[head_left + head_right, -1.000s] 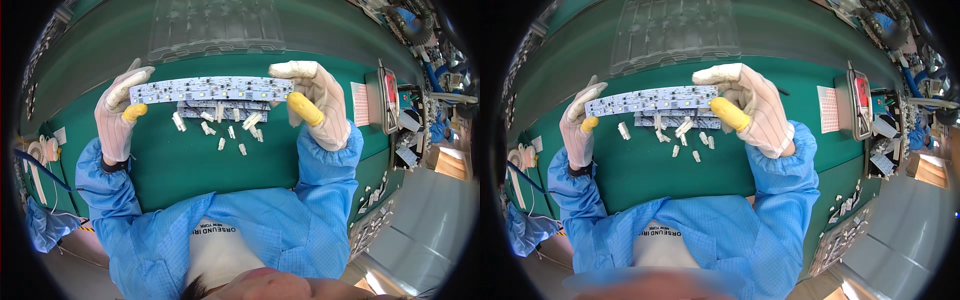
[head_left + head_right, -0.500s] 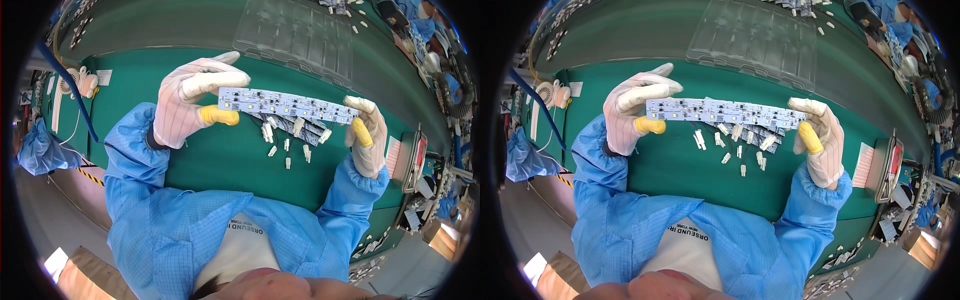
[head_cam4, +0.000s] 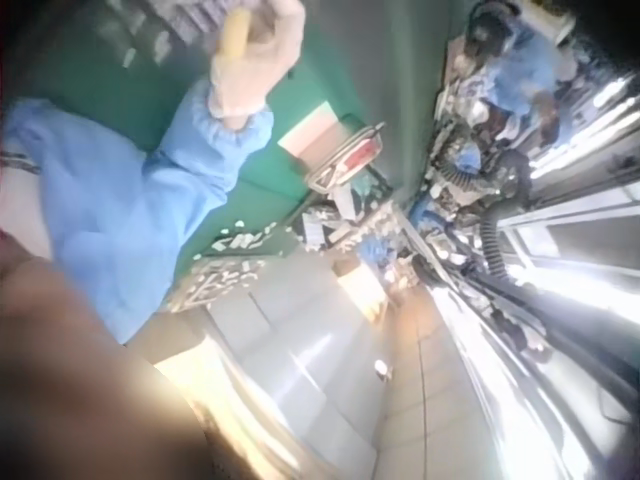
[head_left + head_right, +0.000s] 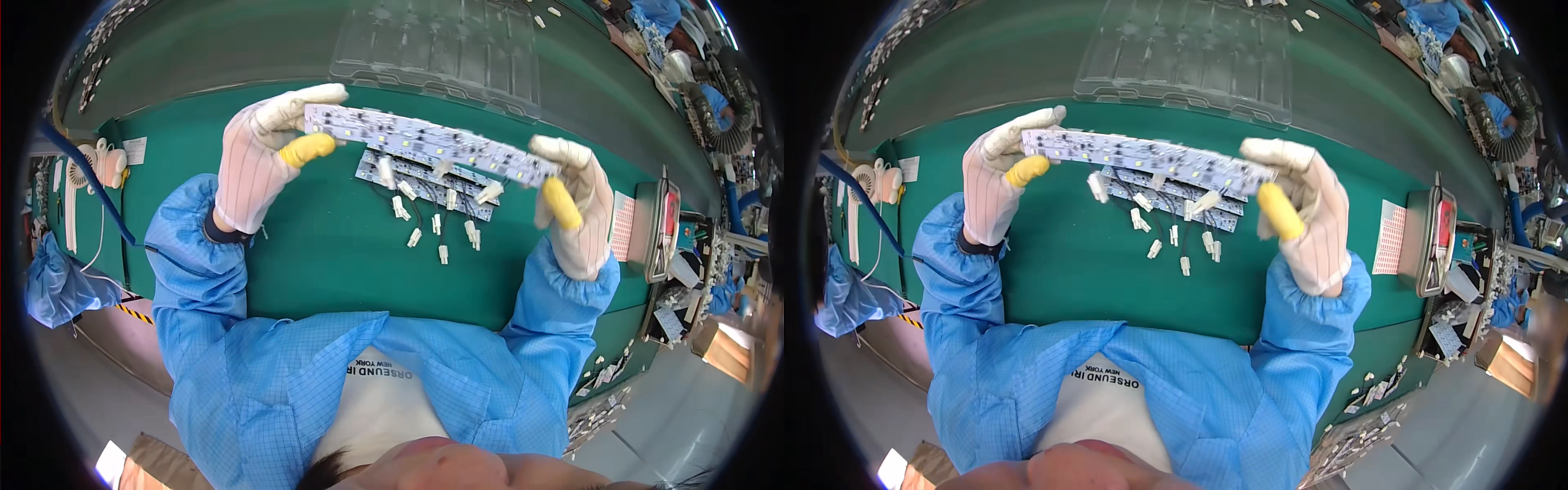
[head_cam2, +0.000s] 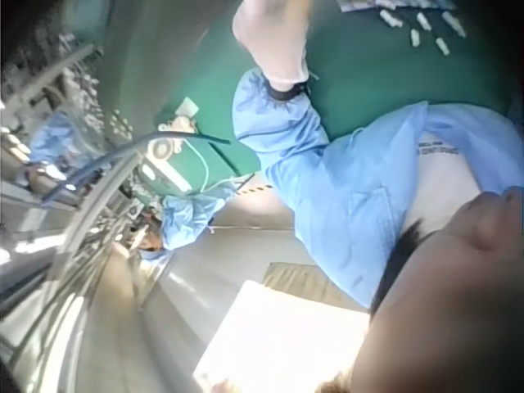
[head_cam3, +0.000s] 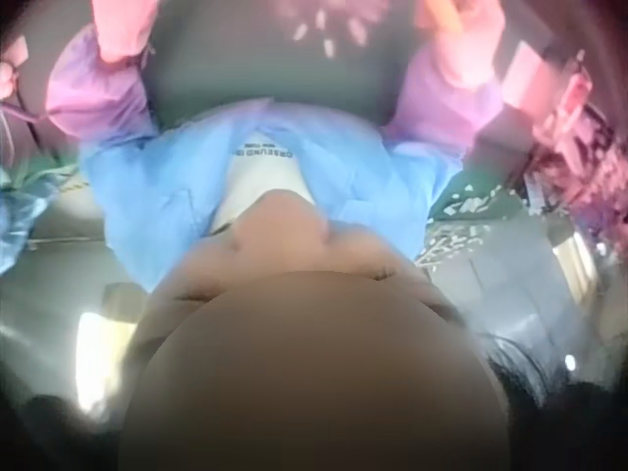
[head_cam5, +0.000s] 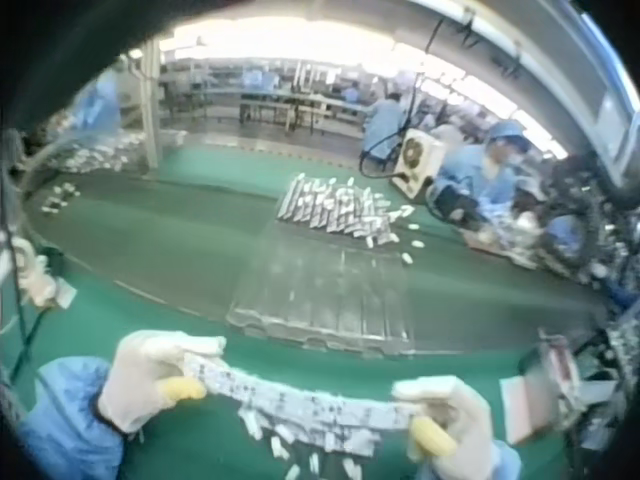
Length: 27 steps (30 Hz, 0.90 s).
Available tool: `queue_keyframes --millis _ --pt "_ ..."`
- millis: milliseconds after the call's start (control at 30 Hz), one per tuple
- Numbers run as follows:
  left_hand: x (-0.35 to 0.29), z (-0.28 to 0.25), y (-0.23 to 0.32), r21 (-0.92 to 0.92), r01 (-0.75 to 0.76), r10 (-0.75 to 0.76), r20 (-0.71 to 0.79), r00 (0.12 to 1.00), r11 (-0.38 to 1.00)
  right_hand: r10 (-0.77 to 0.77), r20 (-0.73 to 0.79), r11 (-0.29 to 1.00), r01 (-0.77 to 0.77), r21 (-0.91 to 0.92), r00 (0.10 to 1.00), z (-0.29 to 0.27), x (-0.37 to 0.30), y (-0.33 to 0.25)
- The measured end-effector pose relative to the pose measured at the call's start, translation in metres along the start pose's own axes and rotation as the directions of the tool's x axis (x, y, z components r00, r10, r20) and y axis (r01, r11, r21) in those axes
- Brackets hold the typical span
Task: Assemble electronic components onto a printed circuit board and trim excess wire leads.
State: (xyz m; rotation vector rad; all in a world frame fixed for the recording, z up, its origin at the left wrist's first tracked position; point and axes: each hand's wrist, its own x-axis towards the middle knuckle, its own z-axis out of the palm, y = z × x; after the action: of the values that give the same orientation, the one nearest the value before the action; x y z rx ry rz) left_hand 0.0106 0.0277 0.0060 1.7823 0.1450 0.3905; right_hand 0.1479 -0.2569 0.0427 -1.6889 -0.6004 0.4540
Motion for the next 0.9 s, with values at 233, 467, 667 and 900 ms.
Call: queue_keyframes --millis 233,467,667,900 --pt "0.001 -0.004 0.005 0.204 -0.417 0.405 0.098 0.909 0.886 0.107 0.032 0.994 -0.106 -0.017 0.994 -0.007 0.014 0.009" --pt "0.001 -0.002 -0.001 0.175 -0.25 0.256 -0.013 0.967 0.952 0.019 -0.013 1.0 -0.019 0.011 1.0 -0.002 0.007 0.008" --pt "0.0 -0.002 0.003 0.143 -0.352 0.346 0.064 0.936 0.925 0.039 0.028 0.999 -0.04 0.027 0.999 -0.008 0.009 0.008" --pt "0.001 0.004 0.005 -0.055 -0.018 0.017 -0.012 1.0 0.998 -0.001 0.041 1.0 0.001 0.003 0.999 -0.008 -0.002 0.007"
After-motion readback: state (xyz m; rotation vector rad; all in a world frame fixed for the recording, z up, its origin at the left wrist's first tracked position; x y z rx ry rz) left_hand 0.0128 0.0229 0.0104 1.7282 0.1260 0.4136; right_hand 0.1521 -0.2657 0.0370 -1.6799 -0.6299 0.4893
